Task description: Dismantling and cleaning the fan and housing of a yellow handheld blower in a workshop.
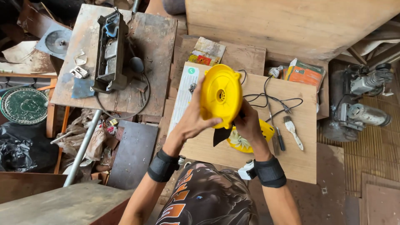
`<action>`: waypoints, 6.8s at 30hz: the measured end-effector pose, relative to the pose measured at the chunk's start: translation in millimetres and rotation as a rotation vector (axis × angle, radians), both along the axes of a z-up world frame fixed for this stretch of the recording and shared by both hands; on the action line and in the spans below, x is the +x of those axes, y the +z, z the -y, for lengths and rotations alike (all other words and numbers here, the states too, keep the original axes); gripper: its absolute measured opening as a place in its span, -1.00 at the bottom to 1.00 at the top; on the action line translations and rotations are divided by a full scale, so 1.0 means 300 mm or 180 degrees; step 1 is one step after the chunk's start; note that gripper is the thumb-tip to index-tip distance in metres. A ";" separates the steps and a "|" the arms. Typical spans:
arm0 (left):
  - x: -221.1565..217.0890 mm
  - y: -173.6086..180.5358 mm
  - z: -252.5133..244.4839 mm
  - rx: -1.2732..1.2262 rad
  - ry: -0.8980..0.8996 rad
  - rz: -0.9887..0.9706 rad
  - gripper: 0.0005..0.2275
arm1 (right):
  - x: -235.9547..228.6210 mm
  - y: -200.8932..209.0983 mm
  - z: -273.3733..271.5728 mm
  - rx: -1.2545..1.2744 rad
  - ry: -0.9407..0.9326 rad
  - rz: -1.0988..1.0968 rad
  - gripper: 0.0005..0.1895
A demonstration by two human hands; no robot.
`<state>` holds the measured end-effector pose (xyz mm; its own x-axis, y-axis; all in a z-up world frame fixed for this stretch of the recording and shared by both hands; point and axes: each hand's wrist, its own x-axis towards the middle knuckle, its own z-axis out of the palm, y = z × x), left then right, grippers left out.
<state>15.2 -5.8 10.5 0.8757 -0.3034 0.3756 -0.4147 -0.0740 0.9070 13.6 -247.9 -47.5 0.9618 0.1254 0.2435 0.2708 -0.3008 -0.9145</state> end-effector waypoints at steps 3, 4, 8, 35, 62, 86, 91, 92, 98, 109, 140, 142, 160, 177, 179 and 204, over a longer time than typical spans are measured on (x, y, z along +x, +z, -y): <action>0.026 -0.034 0.009 0.0238 -0.0036 -0.0015 0.32 | -0.023 0.180 -0.090 -0.0484 -0.0359 0.0225 -0.78; 0.034 -0.032 0.005 0.0241 -0.0062 0.0010 0.32 | -0.017 0.197 -0.094 -0.0481 -0.0388 0.0247 -0.78; 0.020 0.010 0.015 0.0402 0.0179 0.0656 0.31 | -0.016 0.184 -0.066 -0.0192 0.0079 0.0443 -0.75; -0.035 0.033 0.276 0.0009 0.0383 0.0898 0.17 | 0.009 0.113 0.019 0.3375 0.1032 -0.1215 -0.24; -0.002 -0.003 0.232 -0.0066 0.0091 0.1003 0.04 | -0.013 0.090 0.045 0.2159 0.0917 -0.0737 -0.23; 0.021 -0.142 0.206 -0.0862 -0.0443 0.0825 0.07 | -0.045 0.218 -0.086 0.0178 -0.1028 0.1024 -0.55; -0.007 -0.134 0.226 -0.1184 -0.0688 0.0548 0.15 | -0.096 0.279 -0.079 -0.0057 -0.0884 0.1228 -0.51; -0.013 -0.129 0.233 -0.1173 -0.0693 0.0502 0.15 | -0.101 0.278 -0.066 -0.0071 -0.0884 0.1248 -0.52; -0.055 -0.108 0.312 -0.1052 -0.0510 0.0588 0.13 | -0.126 0.290 0.018 0.0189 -0.0654 0.1199 -0.59; -0.147 -0.088 0.511 -0.0916 -0.0041 0.0835 0.10 | -0.175 0.310 0.209 0.0643 -0.0305 0.0888 -0.64; -0.271 -0.088 0.647 -0.1237 0.0351 0.0548 0.10 | -0.180 0.253 0.355 0.0861 0.0180 0.0386 -0.64; -0.251 -0.076 0.628 -0.1312 0.0275 0.0589 0.10 | -0.155 0.233 0.353 0.0817 0.0106 0.0410 -0.62; -0.191 -0.471 0.043 -0.1252 0.0620 -0.1579 0.02 | -0.105 0.185 0.113 0.0910 -0.0002 -0.0341 -0.36; -0.204 -0.697 -0.114 0.1228 -0.0369 -0.2151 -0.27 | 0.019 0.054 0.132 0.0483 -0.0780 -0.0138 -0.69; -0.218 -0.737 -0.108 0.1109 -0.0355 -0.2174 -0.28 | 0.029 0.097 0.142 -0.0092 -0.0974 0.0056 -0.72; -0.417 -0.614 0.077 0.0269 0.0955 -0.3436 -0.52 | 0.705 -0.073 0.335 -0.1695 0.0470 0.0324 -0.47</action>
